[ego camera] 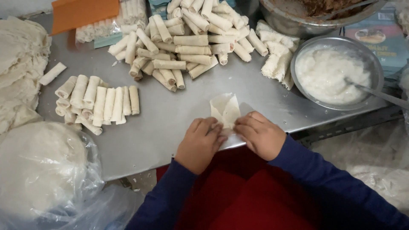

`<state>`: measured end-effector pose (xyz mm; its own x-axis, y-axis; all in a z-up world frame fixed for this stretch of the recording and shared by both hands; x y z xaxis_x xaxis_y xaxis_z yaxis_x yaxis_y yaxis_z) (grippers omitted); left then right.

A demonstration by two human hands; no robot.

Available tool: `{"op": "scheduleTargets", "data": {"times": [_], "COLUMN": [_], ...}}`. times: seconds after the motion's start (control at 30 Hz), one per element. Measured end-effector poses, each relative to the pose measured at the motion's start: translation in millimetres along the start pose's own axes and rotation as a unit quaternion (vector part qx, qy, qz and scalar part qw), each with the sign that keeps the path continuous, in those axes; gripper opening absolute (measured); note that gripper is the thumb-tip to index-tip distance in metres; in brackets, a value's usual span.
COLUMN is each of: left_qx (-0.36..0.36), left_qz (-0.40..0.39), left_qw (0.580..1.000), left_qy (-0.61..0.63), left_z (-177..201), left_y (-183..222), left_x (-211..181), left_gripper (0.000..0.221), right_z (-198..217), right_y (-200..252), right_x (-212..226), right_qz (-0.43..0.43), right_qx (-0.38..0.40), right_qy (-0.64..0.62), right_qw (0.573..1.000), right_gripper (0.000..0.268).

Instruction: Rolling thin dough sheets with filling into cylinders and then packing the finished rolls into plastic bags.

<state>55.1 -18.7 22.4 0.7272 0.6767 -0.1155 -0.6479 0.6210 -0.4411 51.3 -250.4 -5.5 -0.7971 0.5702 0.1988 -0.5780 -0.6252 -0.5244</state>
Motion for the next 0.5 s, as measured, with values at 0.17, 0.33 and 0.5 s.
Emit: {"op": "scheduleTargets", "data": {"times": [0.17, 0.33, 0.5], "left_qx": [0.020, 0.066, 0.012], "left_qz": [0.021, 0.104, 0.206], "left_qw": [0.998, 0.978, 0.966], "left_qy": [0.052, 0.166, 0.154], "left_z": [-28, -25, -34], "left_y": [5, -17, -1], "left_x": [13, 30, 22], "left_gripper": [0.021, 0.020, 0.031], "right_z": [-2, -4, -12], "right_y": [-7, -16, -6], "right_x": [-5, -22, -25], "right_qz": [-0.036, -0.092, -0.029], "right_qx": [0.004, 0.007, 0.010], "right_qy": [-0.032, -0.031, 0.022], "right_qw": [0.999, 0.995, 0.999], "right_gripper": [0.020, 0.013, 0.022]}}
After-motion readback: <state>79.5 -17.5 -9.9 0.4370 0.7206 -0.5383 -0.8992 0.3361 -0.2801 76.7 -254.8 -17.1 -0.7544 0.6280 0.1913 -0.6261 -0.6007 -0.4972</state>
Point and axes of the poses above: each hand's wrist, its own y-axis away from the middle knuckle, its own z-axis out of the back of the hand, x = y × z, the point moved 1 cm from there along -y, towards the middle knuckle, and after that the axes turned 4 degrees about z, right-handed, at the moved point
